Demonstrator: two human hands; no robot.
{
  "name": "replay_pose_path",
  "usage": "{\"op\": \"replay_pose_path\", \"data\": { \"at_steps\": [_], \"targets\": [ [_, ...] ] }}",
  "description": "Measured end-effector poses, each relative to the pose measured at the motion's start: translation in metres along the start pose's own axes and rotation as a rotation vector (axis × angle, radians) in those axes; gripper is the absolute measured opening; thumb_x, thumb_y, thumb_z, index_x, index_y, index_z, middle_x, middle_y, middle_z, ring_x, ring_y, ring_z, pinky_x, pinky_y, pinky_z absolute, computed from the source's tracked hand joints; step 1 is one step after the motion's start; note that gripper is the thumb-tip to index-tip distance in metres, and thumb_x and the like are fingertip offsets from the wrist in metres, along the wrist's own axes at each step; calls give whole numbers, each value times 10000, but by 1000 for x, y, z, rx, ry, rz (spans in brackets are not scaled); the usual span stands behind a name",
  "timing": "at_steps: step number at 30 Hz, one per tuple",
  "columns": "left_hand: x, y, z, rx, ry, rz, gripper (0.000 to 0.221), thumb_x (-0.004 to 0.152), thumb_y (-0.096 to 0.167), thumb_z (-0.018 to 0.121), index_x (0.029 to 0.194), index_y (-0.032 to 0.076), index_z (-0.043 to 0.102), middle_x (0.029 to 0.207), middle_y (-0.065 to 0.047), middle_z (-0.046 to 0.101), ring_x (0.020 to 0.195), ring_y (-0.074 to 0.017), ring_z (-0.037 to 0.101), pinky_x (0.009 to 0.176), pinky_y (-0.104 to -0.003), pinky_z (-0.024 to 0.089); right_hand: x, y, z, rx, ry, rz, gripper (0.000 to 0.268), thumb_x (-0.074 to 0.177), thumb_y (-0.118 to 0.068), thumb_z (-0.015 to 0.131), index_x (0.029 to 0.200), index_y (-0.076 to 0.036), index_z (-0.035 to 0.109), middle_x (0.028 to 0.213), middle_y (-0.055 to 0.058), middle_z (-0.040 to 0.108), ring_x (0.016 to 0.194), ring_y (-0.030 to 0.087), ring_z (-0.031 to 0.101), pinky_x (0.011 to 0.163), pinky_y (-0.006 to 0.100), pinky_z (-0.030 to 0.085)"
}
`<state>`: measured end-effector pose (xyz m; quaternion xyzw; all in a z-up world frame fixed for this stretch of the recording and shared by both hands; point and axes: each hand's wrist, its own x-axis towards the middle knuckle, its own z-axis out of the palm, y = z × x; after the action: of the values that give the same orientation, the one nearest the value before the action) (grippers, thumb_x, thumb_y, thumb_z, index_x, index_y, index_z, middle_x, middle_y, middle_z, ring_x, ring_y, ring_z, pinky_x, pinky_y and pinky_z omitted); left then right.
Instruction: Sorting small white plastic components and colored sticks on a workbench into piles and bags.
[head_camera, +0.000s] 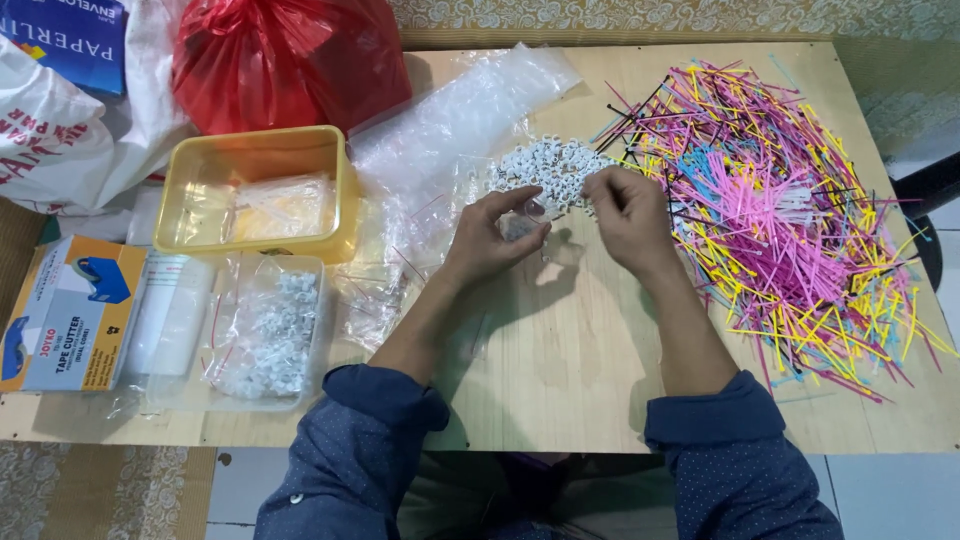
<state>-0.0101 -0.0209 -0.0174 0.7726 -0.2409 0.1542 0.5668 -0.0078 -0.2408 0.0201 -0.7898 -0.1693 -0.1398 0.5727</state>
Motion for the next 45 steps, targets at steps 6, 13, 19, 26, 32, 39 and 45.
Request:
{"op": "replay_pose_path", "data": {
  "at_steps": [6,13,19,26,32,39,45],
  "targets": [
    [1,3,-1,-18,2,-71,524,791,310,894,1262,146,732,954,-124,774,958,-306,732,900,-456,557,-2,-1,-4,-140,137,-55,392,1006,-3,675,1386,29,586,1125,216,563,913,281,612,662,305,491],
    [2,11,6,-391,-26,-148,419,960,227,747,1358,116,678,1052,-100,777,976,-148,697,931,-382,562,-18,-52,20,10,-248,198,650,931,4,618,1552,-22,425,1346,254,567,1256,409,566,963,514,536],
    [0,11,8,-725,-60,-235,479,1109,168,395,1575,65,435,1399,-187,624,1334,-267,546,1140,-501,438,-22,-26,33,260,-248,229,488,915,-78,775,1364,-25,592,986,94,735,920,162,690,840,348,575],
    [2,13,10,-343,46,-166,357,1018,202,680,1348,69,653,975,-107,729,886,-134,652,736,-282,552,-12,-14,23,148,-185,267,394,845,-177,890,1162,-5,729,747,3,552,713,74,550,663,232,480],
    [4,-10,8,-364,154,-211,248,993,111,681,1225,35,721,836,-101,741,754,-116,650,682,-257,560,-9,-19,19,120,-291,272,141,904,-92,766,1025,-20,757,725,-3,578,717,84,551,646,235,454],
    [6,-16,-1,-4,86,-283,171,962,161,686,1111,98,743,838,-80,732,741,-179,699,691,-291,554,-15,-30,25,-24,-165,203,169,982,-75,692,1131,-41,764,856,127,717,818,175,674,713,327,559],
    [13,-16,9,343,258,189,215,873,149,726,1086,152,700,828,-5,717,783,-183,693,787,-334,550,-5,30,17,-6,-125,28,137,1064,-44,680,1184,-3,733,918,120,687,876,157,650,766,319,548]
  ]
}}
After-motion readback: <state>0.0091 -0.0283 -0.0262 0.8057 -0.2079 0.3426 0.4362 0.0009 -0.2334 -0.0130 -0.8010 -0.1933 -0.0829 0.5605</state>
